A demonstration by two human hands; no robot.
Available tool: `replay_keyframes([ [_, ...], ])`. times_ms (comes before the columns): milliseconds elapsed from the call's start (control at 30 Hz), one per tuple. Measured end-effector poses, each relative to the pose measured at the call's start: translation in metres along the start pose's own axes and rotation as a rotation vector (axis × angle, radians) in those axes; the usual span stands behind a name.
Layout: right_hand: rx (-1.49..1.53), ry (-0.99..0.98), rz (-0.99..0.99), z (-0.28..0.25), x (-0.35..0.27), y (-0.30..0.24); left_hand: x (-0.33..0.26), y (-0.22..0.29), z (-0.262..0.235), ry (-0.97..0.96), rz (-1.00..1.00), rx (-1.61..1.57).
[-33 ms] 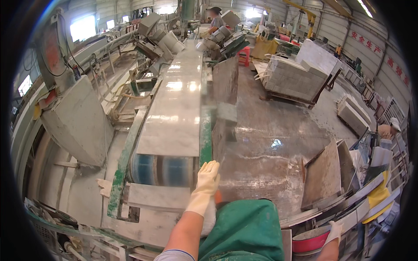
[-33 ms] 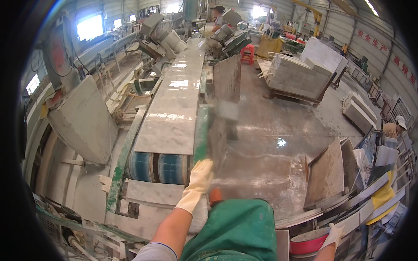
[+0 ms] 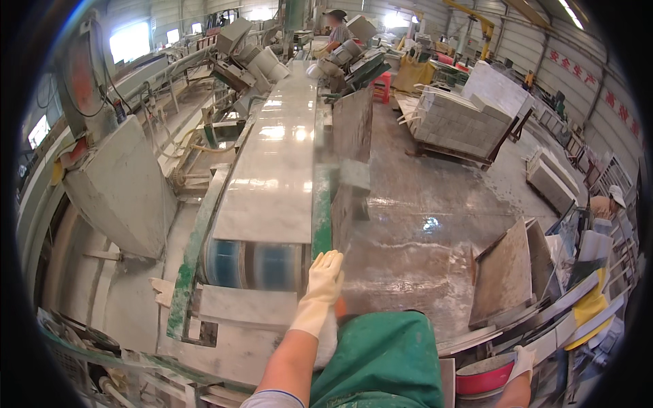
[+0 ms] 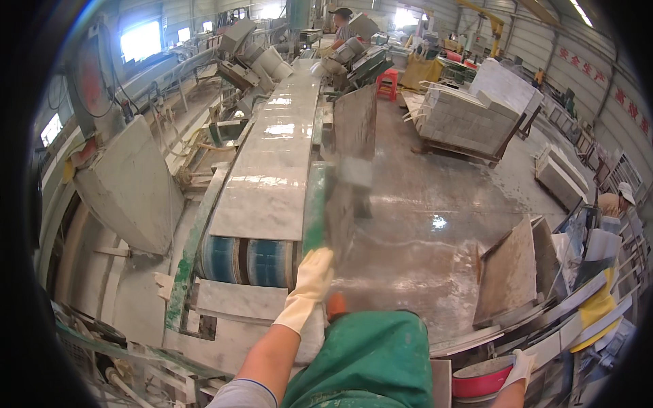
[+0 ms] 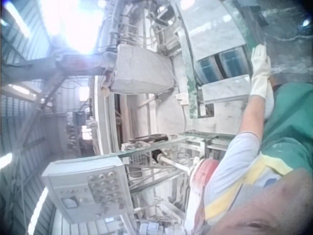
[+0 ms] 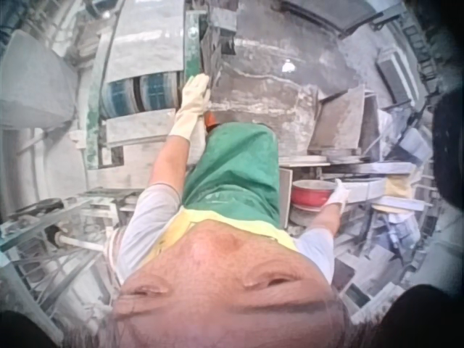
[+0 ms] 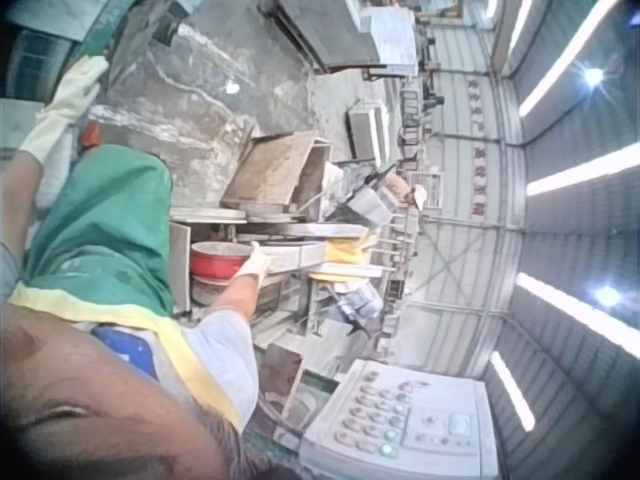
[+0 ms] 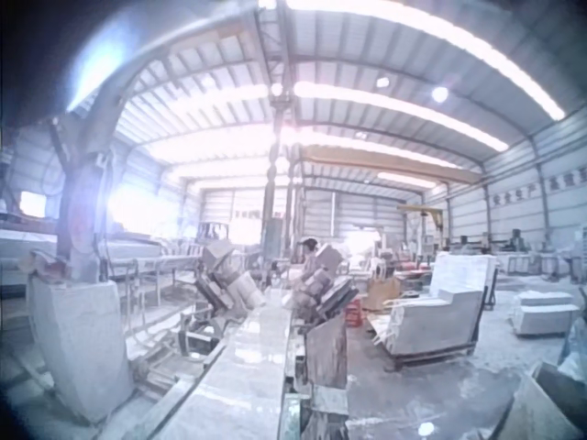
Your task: The person repeatedly picks up rectangular slabs from a conveyor belt and places them onto a nearby stack. The person uses both hands to lift and position each slab, maintaining a steady rhythm throughout the clip.
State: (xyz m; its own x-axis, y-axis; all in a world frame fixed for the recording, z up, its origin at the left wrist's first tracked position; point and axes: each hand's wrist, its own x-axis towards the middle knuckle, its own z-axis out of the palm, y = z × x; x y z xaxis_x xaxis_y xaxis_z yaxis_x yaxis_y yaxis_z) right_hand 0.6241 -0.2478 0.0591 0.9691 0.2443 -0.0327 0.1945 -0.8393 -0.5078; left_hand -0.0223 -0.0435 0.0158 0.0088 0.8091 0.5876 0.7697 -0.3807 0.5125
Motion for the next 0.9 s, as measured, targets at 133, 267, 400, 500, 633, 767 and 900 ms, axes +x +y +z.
replay_keyframes([
  [133, 0.342, 0.018, -0.094, 0.012, 0.050, 0.026, 0.000, 0.001, -0.001, 0.018, -0.019, -0.043],
  [267, 0.744, -0.107, -0.095, -0.045, 0.027, -0.004, 0.002, 0.000, -0.003, -0.012, -0.025, -0.072],
  [400, 0.850, -0.156, -0.070, -0.059, -0.032, -0.059, 0.007, 0.008, -0.006, -0.057, -0.124, -0.048],
  [500, 0.852, -0.412, -0.440, -0.036, -0.079, -0.114, 0.018, 0.047, -0.005, -0.091, -0.350, -0.181],
  [633, 0.721, -0.888, -0.656, -0.031, -0.170, -0.211, 0.048, 0.121, -0.001, -0.325, -0.616, -1.078],
  [767, 0.489, -1.285, -1.010, -0.027, -0.266, -0.291, 0.052, 0.156, -0.023, -0.202, -1.002, -1.766],
  [900, -0.070, -0.987, -2.056, 0.013, -0.348, -0.345, 0.030, 0.117, -0.067, 0.125, -0.759, -1.669],
])
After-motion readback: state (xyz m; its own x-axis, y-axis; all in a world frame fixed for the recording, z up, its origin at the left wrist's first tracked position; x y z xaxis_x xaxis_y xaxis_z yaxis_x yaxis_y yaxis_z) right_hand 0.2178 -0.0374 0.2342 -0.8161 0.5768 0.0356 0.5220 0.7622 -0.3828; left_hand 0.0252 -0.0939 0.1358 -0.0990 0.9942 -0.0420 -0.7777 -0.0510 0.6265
